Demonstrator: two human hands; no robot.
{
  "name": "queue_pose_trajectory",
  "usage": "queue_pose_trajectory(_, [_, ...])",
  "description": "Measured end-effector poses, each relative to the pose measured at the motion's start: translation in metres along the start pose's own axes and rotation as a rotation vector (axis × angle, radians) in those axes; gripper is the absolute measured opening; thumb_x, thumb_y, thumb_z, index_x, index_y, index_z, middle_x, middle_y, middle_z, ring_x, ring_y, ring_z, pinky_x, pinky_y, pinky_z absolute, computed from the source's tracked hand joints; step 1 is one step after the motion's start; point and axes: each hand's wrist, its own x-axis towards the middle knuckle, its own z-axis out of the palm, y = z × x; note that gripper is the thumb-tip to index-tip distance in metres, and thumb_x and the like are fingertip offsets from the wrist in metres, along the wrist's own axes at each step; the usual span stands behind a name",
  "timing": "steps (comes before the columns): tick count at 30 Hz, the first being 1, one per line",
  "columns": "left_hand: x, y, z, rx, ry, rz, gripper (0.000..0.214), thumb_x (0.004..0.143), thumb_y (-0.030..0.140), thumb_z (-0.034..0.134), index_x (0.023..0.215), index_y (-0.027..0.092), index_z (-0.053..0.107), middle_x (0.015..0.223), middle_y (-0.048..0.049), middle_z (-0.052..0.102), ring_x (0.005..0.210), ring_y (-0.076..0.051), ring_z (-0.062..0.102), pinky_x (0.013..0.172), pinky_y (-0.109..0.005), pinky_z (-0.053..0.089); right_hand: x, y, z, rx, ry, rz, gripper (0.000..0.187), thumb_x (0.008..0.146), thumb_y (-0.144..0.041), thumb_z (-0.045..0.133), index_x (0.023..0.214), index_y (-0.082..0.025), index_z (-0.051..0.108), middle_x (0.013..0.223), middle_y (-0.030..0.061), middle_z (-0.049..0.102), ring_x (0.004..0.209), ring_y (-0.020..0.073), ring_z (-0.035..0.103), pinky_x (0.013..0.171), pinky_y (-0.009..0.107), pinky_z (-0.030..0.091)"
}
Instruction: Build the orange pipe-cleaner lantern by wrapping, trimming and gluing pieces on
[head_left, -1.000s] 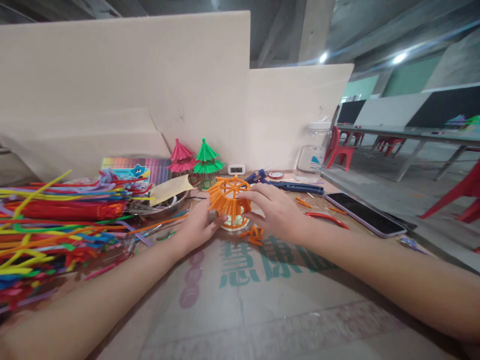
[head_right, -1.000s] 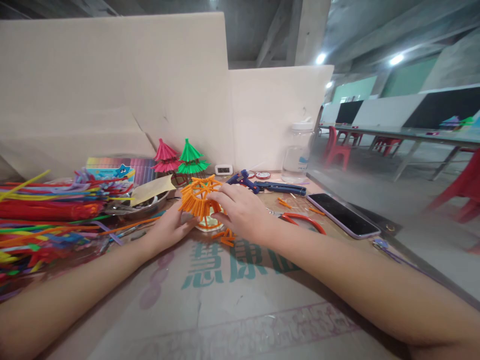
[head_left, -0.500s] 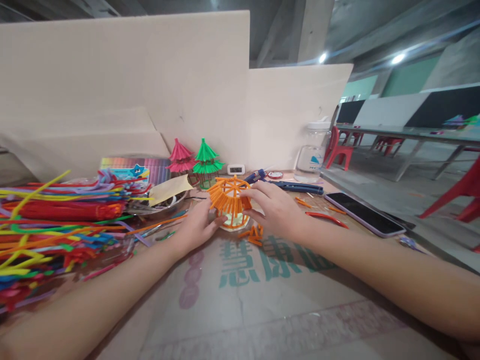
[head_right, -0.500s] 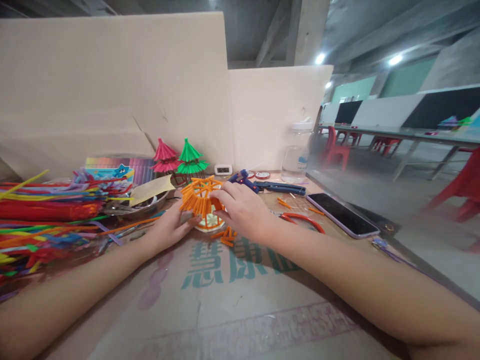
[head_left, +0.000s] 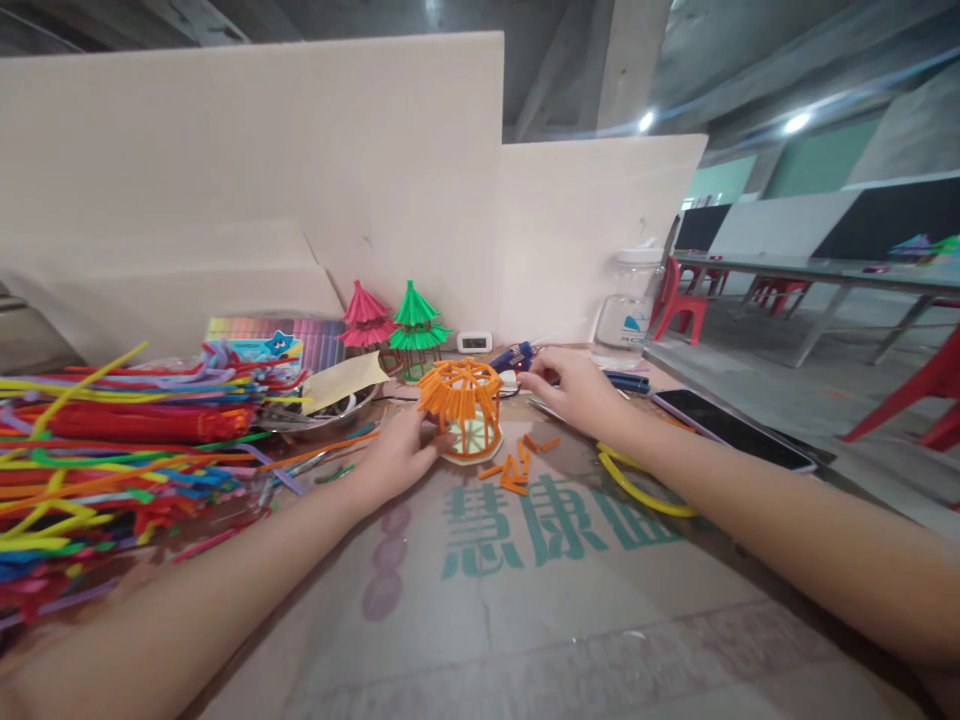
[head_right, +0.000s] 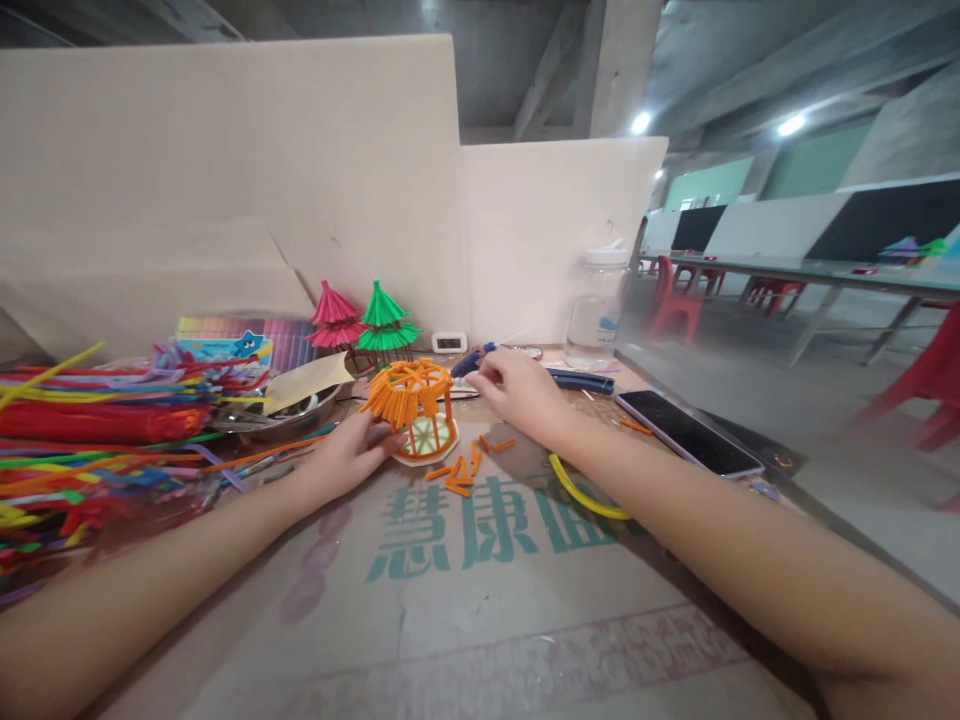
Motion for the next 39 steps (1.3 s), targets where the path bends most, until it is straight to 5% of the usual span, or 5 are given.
queue_pose_trajectory(13, [0.0,0.0,0.001,-0.03,-0.007,-0.007,0.035,0.09,0.043,0.052,0.116,0.019,0.055,0.109,-0.0106,0.069,0.102,-0.028,0.067,0.087,-0.043,0.054,0.042,0.086,0.033,0.018,-0.228,0.492,0.035,0.076,-0.029,0.073,0.106,-0.011,0.066,0.099,0.0119,0.073,0.085,0.0221,0.067,0.075,0.029,0.048])
queue_pose_trajectory(21, [0.0,0.0,0.001,-0.01,0.011,-0.006,0.034,0.088,0.043,0.055,0.113,0.02,0.057,0.107,-0.0105,0.07,0.101,-0.029,0.067,0.087,-0.045,0.054,0.05,0.073,0.055,0.023,-0.232,0.495,0.019,0.071,-0.022,0.076,0.086,-0.012,0.069,0.088,0.0137,0.074,0.086,0.0275,0.067,0.073,0.031,0.048])
queue_pose_trajectory(30, [0.0,0.01,-0.005,-0.002,0.044,0.029,0.04,0.089,0.038,0.053,0.123,0.018,0.052,0.124,-0.012,0.064,0.116,-0.031,0.06,0.101,-0.046,0.047,0.005,0.034,-0.001,0.203,-0.141,0.511,0.031,0.091,-0.041,0.052,0.09,-0.013,0.066,0.074,0.0102,0.073,0.065,0.02,0.069,0.062,0.029,0.052])
queue_pose_trajectory(34, [0.0,0.006,-0.003,0.002,0.096,0.047,0.045,0.089,0.038,0.053,0.129,0.017,0.048,0.131,-0.0133,0.06,0.124,-0.029,0.055,0.105,-0.045,0.044,-0.034,-0.009,-0.016,0.404,0.142,0.335,0.031,0.093,-0.041,0.05,0.111,-0.019,0.062,0.095,0.0089,0.073,0.071,0.0187,0.069,0.071,0.032,0.055])
queue_pose_trajectory(39, [0.001,0.003,0.0,-0.027,0.096,0.011,0.049,0.087,0.038,0.055,0.13,0.015,0.047,0.134,-0.0165,0.058,0.123,-0.03,0.056,0.103,-0.047,0.045,-0.067,-0.037,-0.014,0.412,0.109,0.15,0.013,0.088,-0.035,0.06,0.094,-0.023,0.063,0.087,0.0044,0.07,0.066,0.0177,0.064,0.065,0.032,0.053])
